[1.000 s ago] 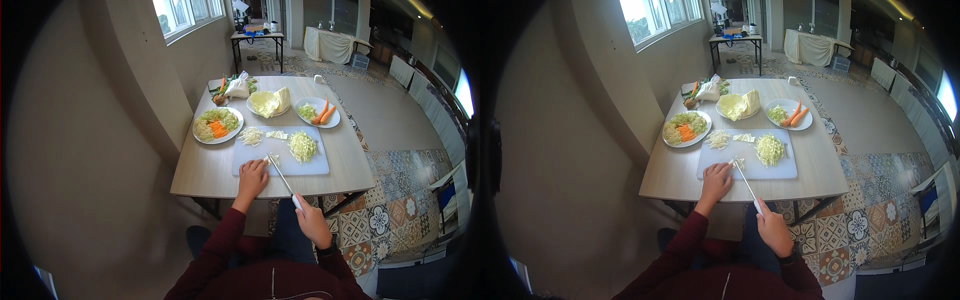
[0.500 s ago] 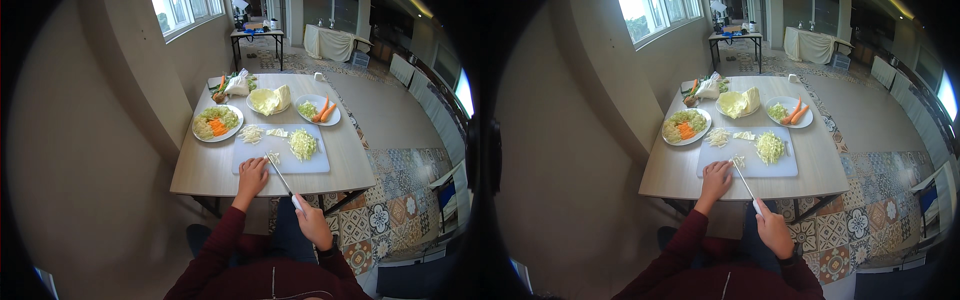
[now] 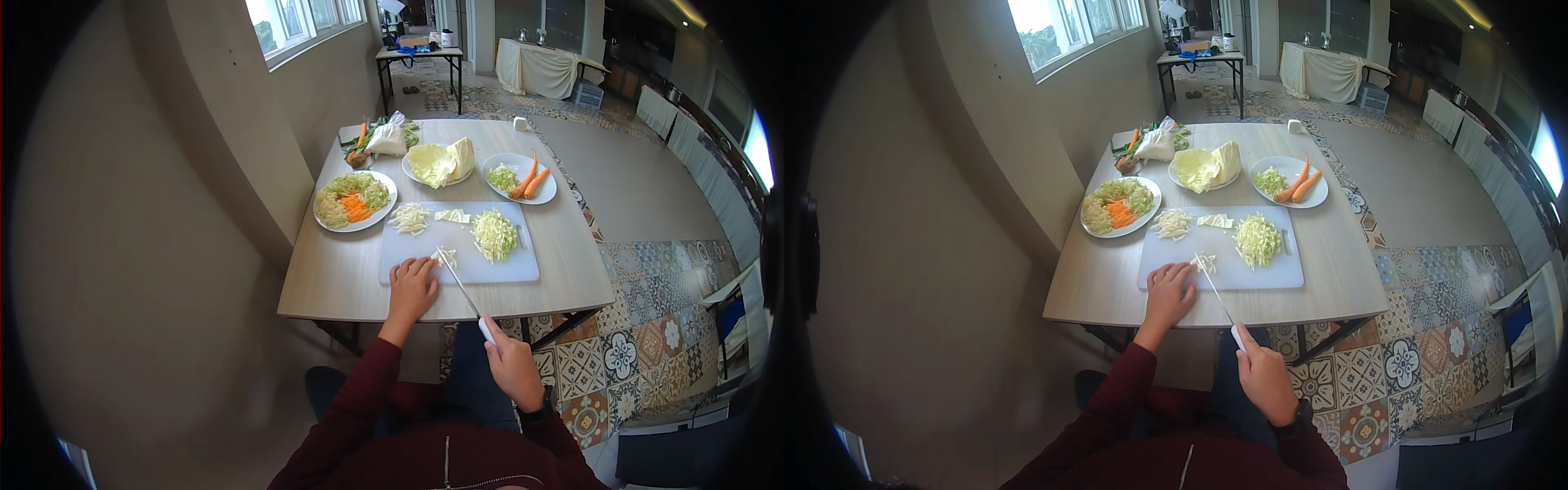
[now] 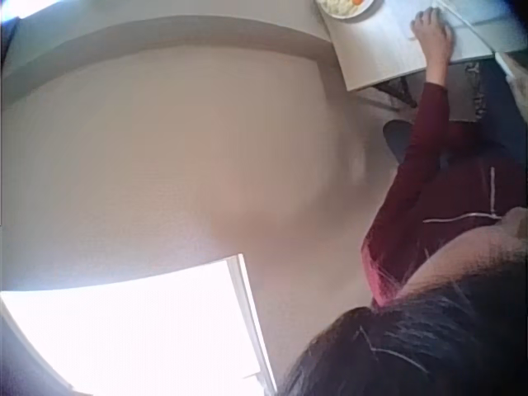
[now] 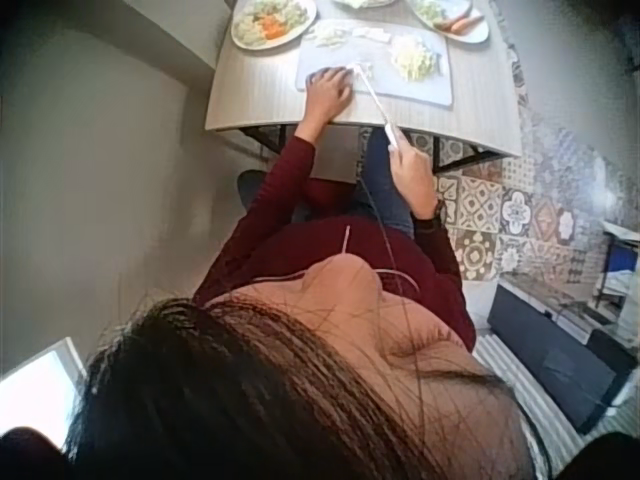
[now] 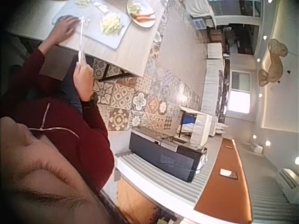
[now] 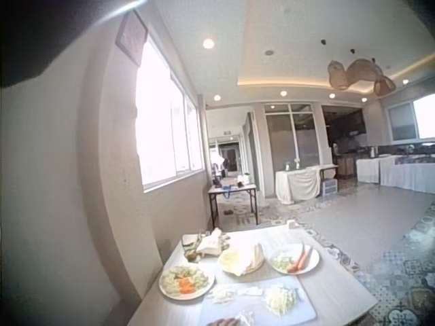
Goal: The person uses a knife to chop cabbage on a white cutting board, occasionally using their hand to move the cabbage pieces aside.
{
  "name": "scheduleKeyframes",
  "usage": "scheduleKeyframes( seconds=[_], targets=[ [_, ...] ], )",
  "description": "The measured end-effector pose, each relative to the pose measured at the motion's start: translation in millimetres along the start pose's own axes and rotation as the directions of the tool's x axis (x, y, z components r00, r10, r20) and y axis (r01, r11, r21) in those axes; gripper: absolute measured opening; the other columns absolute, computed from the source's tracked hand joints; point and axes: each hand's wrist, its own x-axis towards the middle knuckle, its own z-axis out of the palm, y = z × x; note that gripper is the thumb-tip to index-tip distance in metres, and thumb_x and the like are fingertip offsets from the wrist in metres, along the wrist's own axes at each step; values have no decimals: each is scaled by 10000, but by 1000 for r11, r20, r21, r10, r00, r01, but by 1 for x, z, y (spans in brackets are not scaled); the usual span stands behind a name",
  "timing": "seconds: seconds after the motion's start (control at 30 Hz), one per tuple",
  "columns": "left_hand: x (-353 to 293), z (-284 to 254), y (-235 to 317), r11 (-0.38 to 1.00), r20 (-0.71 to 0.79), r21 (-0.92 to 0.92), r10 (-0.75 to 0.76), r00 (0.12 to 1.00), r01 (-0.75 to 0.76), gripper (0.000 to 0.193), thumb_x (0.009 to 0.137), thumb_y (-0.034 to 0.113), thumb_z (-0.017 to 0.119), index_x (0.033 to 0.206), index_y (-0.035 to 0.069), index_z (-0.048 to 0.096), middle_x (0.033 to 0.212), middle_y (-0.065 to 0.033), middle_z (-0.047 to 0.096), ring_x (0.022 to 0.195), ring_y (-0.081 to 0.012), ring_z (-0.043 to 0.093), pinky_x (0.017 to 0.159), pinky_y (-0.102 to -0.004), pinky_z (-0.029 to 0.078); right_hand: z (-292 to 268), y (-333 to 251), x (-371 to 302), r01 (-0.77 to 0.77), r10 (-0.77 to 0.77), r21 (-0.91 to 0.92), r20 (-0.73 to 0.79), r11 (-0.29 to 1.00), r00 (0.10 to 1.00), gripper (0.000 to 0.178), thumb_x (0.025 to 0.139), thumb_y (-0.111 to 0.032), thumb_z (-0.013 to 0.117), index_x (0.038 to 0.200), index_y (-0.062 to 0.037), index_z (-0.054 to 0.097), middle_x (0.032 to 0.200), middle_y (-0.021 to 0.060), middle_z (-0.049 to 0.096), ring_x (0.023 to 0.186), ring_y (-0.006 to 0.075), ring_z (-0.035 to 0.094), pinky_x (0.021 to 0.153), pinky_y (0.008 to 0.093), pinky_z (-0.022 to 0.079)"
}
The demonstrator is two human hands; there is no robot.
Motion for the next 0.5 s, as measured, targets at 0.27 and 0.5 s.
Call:
scheduleKeyframes(
  seconds=[0.27,0.5],
  targets=[
    [1,1,1,1000,7,-12,-7,1000,7,372,893,242,634,1251,144,630,1277,-24,621,1235,-256,516,1089,-505,302,4,4,3,5,-5,43,-11,999,1000,494,925,-57,585,1413,-34,513,919,308,659,850,444,662,745,421,522],
    [1,-1,2,1000,20,-1,-17,1000,17,375,897,246,629,1259,148,626,1283,-23,621,1236,-256,516,1091,-508,299,3,4,2,-5,5,-16,16,1000,1000,506,919,-66,589,1418,-37,508,839,296,646,782,432,661,715,433,515]
  ],
)
